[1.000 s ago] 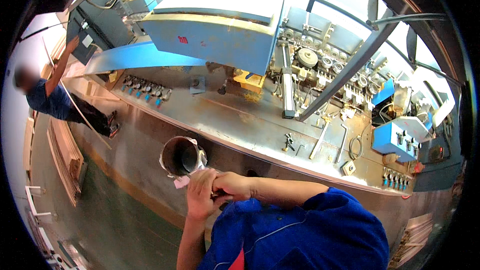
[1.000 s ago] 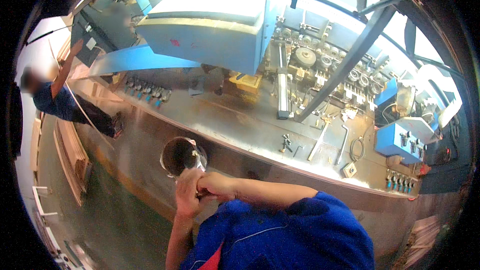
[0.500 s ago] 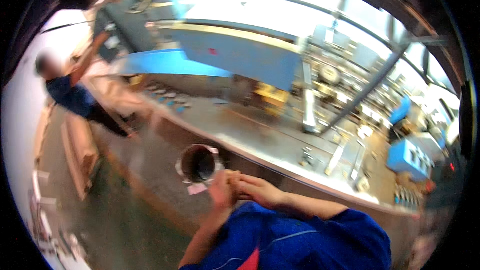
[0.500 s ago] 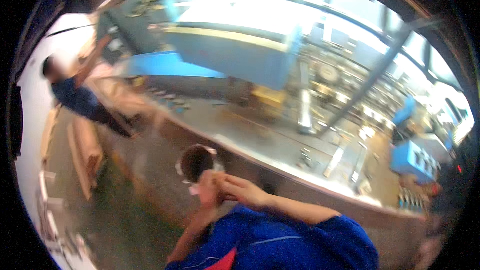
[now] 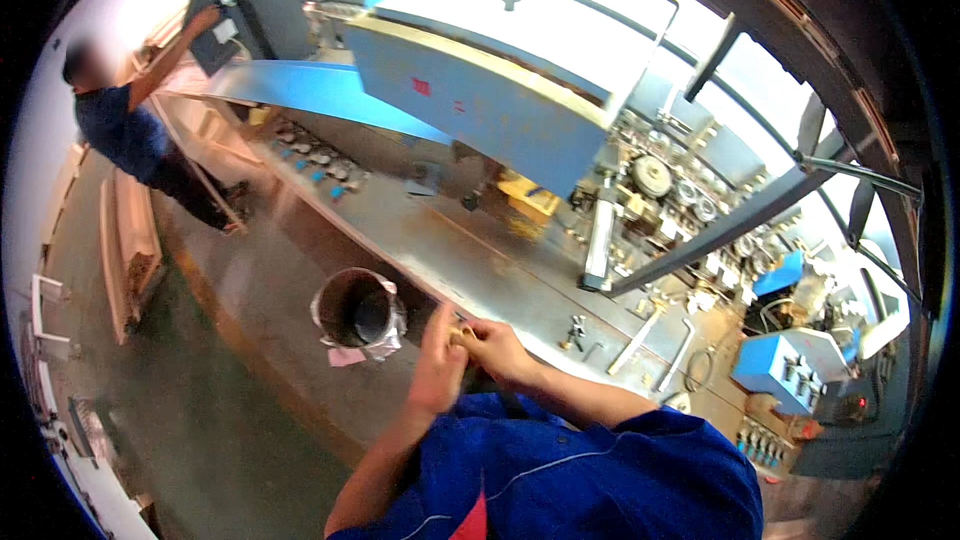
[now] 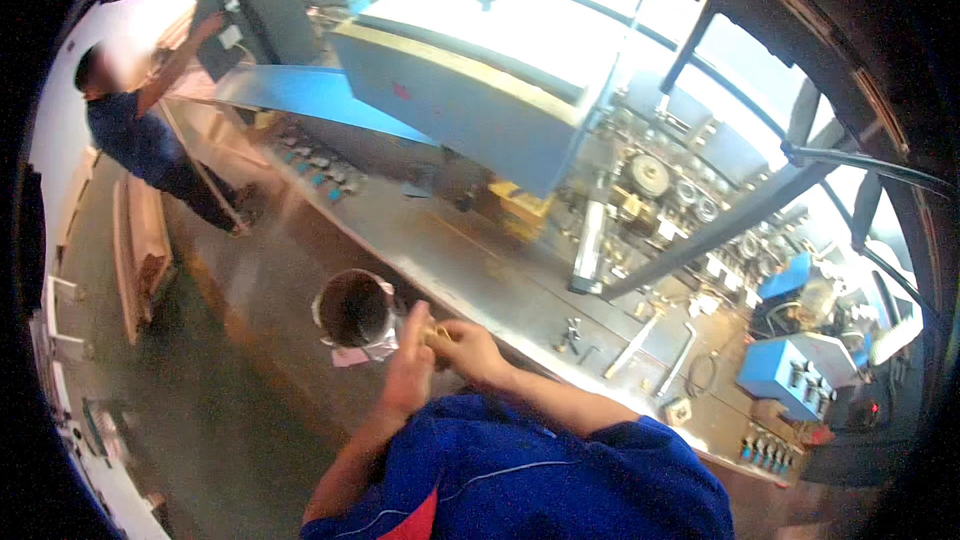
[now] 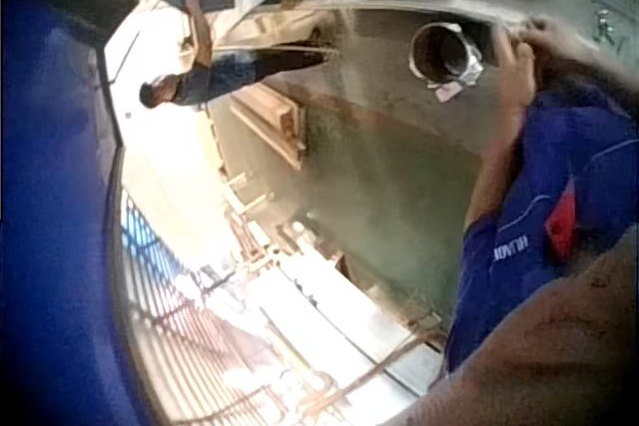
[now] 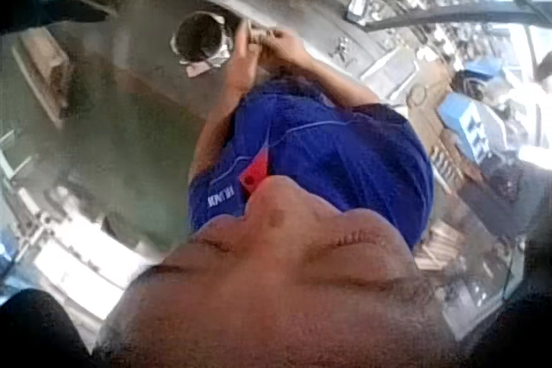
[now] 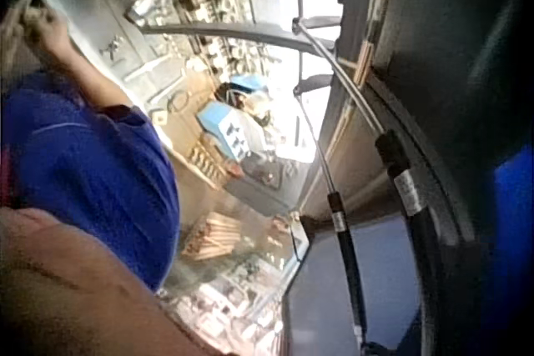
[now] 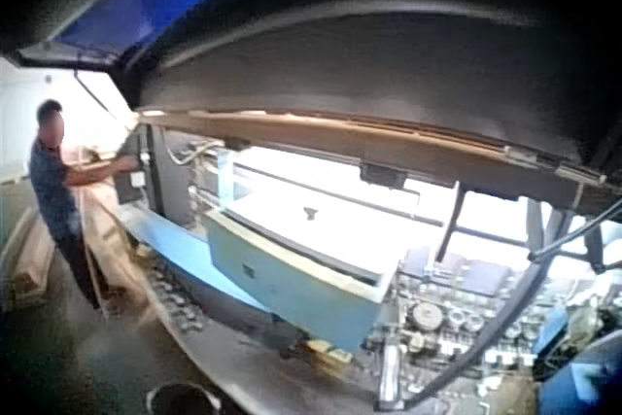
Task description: The person cleans the internal rollers of an edge banding machine with a brush and a metal scraper, then lifts wooden strips from a conveyor belt and places them on a stack.
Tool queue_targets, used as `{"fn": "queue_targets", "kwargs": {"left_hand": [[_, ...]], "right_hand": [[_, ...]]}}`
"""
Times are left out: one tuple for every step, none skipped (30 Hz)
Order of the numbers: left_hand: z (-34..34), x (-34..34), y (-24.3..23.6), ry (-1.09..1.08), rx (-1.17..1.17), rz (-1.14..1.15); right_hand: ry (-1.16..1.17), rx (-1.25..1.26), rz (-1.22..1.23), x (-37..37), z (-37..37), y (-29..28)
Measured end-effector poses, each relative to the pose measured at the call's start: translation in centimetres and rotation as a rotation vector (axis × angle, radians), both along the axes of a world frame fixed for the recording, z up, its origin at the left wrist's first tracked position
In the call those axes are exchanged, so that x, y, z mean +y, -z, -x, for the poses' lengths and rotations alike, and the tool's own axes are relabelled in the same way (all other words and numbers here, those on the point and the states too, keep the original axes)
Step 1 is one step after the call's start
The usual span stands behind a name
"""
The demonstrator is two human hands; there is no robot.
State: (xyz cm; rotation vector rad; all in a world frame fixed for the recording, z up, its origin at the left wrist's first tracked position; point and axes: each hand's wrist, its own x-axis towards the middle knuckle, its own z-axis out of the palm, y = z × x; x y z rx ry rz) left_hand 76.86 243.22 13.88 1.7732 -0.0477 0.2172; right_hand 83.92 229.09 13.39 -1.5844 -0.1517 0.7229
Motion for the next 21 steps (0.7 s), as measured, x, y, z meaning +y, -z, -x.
{"fn": "queue_targets", "kwargs": {"left_hand": [[0.1,0.5,0.2,-0.084,-0.005,-0.001],[0.3,1.0,0.4,-0.132,0.052,-0.038],[0.0,2.4,1.1,-0.179,0.127,0.056],[0.3,3.5,1.6,-0.239,0.188,0.135],[1.0,4.6,2.3,-0.304,0.249,0.212],[2.3,5.6,3.4,-0.394,0.346,0.363],[3.8,6.6,4.5,-0.463,0.412,0.499],[5.5,7.3,5.6,-0.529,0.471,0.492],[7.6,7.8,6.7,-0.565,0.509,0.458],[9.8,8.2,7.8,-0.622,0.546,0.499],[12.1,8.4,8.7,-0.674,0.592,0.525],[14.4,8.4,9.8,-0.765,0.645,0.555],[16.8,8.1,10.7,-0.846,0.702,0.565],[19.3,8.0,11.3,-0.89,0.708,0.627],[21.4,7.7,12.1,-0.916,0.697,0.672],[23.7,7.3,12.8,-0.945,0.767,0.613],[26.2,6.9,13.2,-0.966,0.832,0.548],[28.6,6.4,13.7,-0.979,0.878,0.464],[31.1,5.8,14.2,-1.077,0.902,0.594],[33.3,5.1,14.9,-1.178,0.925,0.705],[35.4,4.5,15.4,-1.167,0.954,0.737]], "right_hand": [[0.033,0.175,-0.064,-0.7,-1.1,0.8],[0.182,0.184,-0.166,-1.3,-2.9,1.7],[0.289,0.282,-0.231,-0.9,-5.9,3.1],[0.401,0.217,-0.259,-1.5,-8.8,4.0],[0.494,0.209,-0.232,-2.4,-11.8,4.9],[0.534,0.12,-0.071,-3.2,-14.5,6.0],[0.56,0.073,0.115,-4.0,-17.2,7.2],[0.617,-0.043,0.271,-4.6,-19.8,8.3],[0.653,-0.163,0.401,-5.2,-21.8,9.4],[0.673,-0.174,0.442,-5.7,-23.7,10.5],[0.683,-0.201,0.459,-5.9,-25.4,11.5],[0.718,-0.21,0.506,-5.5,-26.7,12.4],[0.75,-0.31,0.517,-5.3,-27.9,13.2],[0.81,-0.383,0.565,-5.3,-28.6,14.0],[0.867,-0.464,0.611,-5.1,-29.6,14.5],[0.827,-0.552,0.661,-4.9,-30.3,15.0],[0.837,-0.569,0.549,-4.9,-30.4,15.6],[0.855,-0.575,0.42,-4.5,-30.8,16.1],[0.849,-0.509,0.443,-4.5,-30.1,16.8],[0.88,-0.482,0.394,-4.5,-29.4,17.5],[0.83,-0.378,0.49,-4.5,-28.2,18.4]]}}
